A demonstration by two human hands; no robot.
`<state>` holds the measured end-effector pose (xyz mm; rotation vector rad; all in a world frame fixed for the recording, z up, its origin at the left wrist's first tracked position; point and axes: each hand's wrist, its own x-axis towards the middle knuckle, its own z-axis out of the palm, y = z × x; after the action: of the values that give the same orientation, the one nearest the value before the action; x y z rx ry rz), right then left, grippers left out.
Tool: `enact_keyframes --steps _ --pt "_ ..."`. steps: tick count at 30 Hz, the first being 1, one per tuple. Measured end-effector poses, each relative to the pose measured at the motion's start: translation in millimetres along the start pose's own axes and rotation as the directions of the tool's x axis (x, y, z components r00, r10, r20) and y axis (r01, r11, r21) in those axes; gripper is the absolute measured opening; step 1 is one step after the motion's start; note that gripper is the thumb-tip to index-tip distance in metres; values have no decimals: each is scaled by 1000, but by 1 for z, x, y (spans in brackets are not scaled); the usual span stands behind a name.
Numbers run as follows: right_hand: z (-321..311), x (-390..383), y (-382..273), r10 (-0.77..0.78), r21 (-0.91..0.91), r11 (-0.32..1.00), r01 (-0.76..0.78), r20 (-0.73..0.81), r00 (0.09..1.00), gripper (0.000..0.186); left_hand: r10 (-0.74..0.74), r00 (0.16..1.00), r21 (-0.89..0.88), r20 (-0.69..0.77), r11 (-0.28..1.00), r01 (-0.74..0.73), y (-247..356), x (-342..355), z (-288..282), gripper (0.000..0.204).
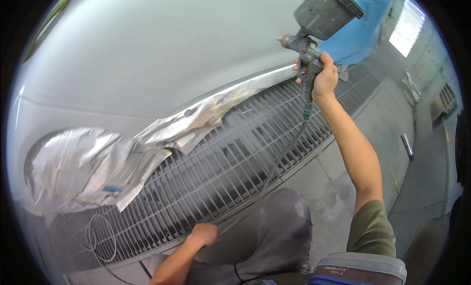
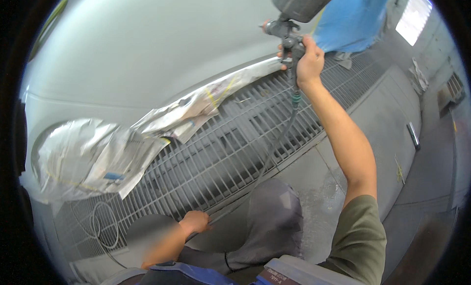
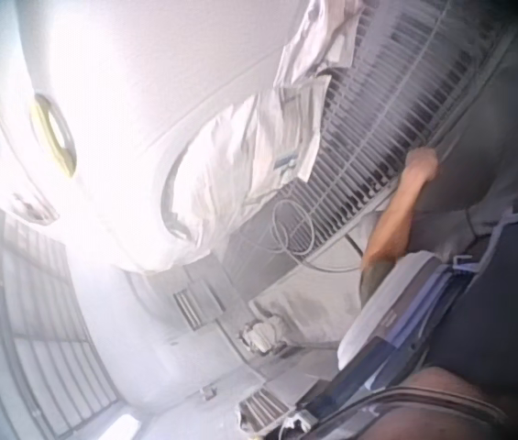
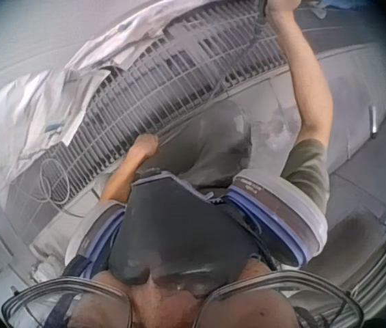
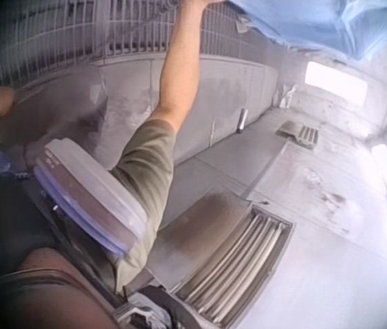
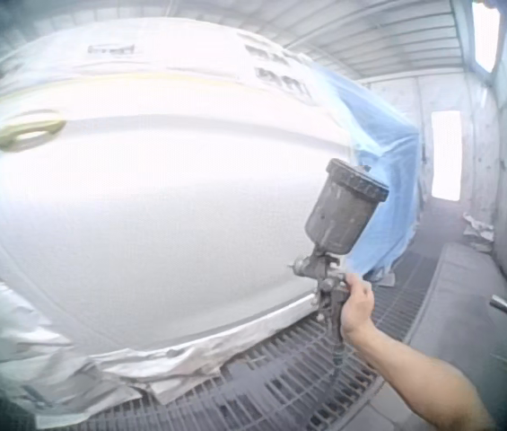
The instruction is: The person uses a spray gun to apply paint to the front fender and hood of a car in a paint booth. The vehicle is masked with paper and tape. The person moves around the vehicle to cover different areas and then walks out of the booth.
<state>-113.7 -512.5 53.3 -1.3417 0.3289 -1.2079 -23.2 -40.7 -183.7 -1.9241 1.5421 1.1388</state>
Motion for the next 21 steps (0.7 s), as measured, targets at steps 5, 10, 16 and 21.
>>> enact_keyframes --steps 5,10,16,21 --pt "-111 58 -8 -77 -152 988 30 -317 945 49 51 998 -92 -21 994 -53 1 -6 -19 36" --pt "-168 101 0 -186 -291 957 -3 -619 763 50 -41 963 -175 -268 985 -6 6 -44 -46 34" --pt "-125 71 36 -140 -351 929 -116 -625 768 48 -302 842 -224 -448 949 222 -22 -107 -68 29" --pt "-26 -30 56 -17 -128 992 -16 -253 967 46 -423 781 -364 -461 892 268 -59 -150 -53 25"
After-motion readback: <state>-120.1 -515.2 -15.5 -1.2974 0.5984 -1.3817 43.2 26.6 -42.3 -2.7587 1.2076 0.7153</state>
